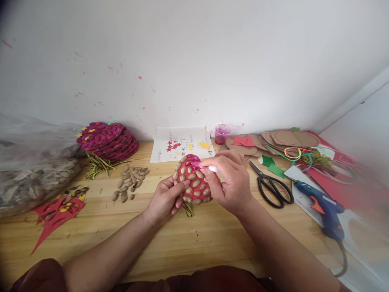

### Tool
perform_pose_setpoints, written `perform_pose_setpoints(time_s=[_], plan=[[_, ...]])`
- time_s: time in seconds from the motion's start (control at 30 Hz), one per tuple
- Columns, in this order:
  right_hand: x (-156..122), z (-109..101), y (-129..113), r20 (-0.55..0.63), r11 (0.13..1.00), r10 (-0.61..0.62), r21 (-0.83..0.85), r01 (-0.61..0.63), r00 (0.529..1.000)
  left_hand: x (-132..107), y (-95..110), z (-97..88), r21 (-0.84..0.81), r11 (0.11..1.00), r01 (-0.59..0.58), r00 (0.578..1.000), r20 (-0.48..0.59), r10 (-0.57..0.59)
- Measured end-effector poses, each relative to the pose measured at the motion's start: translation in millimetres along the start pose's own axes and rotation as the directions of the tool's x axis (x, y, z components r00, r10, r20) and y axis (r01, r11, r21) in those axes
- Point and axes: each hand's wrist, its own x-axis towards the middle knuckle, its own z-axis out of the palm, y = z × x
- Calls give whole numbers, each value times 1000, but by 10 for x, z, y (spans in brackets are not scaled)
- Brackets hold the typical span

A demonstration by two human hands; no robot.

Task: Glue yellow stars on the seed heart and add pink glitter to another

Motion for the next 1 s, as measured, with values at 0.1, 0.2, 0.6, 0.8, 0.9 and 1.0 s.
perform_pose_setpoints(time_s=[0.1, 0.2, 0.6, 0.8, 0.9, 1.0], plan=[[-16, -6, 17, -14, 999, 36, 1, -36, 999, -9, -9, 1, 40, 999, -6, 1000, 11, 6], [-23, -15, 7, -14, 998, 52, 21, -51, 999, -22, -7, 5, 91, 996, -11, 1000, 17, 9], [-12, -36, 22, -23, 999, 46, 13, -46, 999, -28, 5, 24, 90, 996, -19, 1000, 11, 18], [-10, -31, -7, -25, 999, 38, 31, -37, 999, -27, 7, 20, 97, 995, -19, 1000, 8, 18], [-5, -22, -1, -26, 999, 42, 0, -42, 999, -31, 6, 21, 98, 995, -19, 1000, 5, 18], [-8, -27, 8, -35, 999, 46, 5, -46, 998, -38, 15, 28, 95, 995, -21, 1000, 9, 20]])
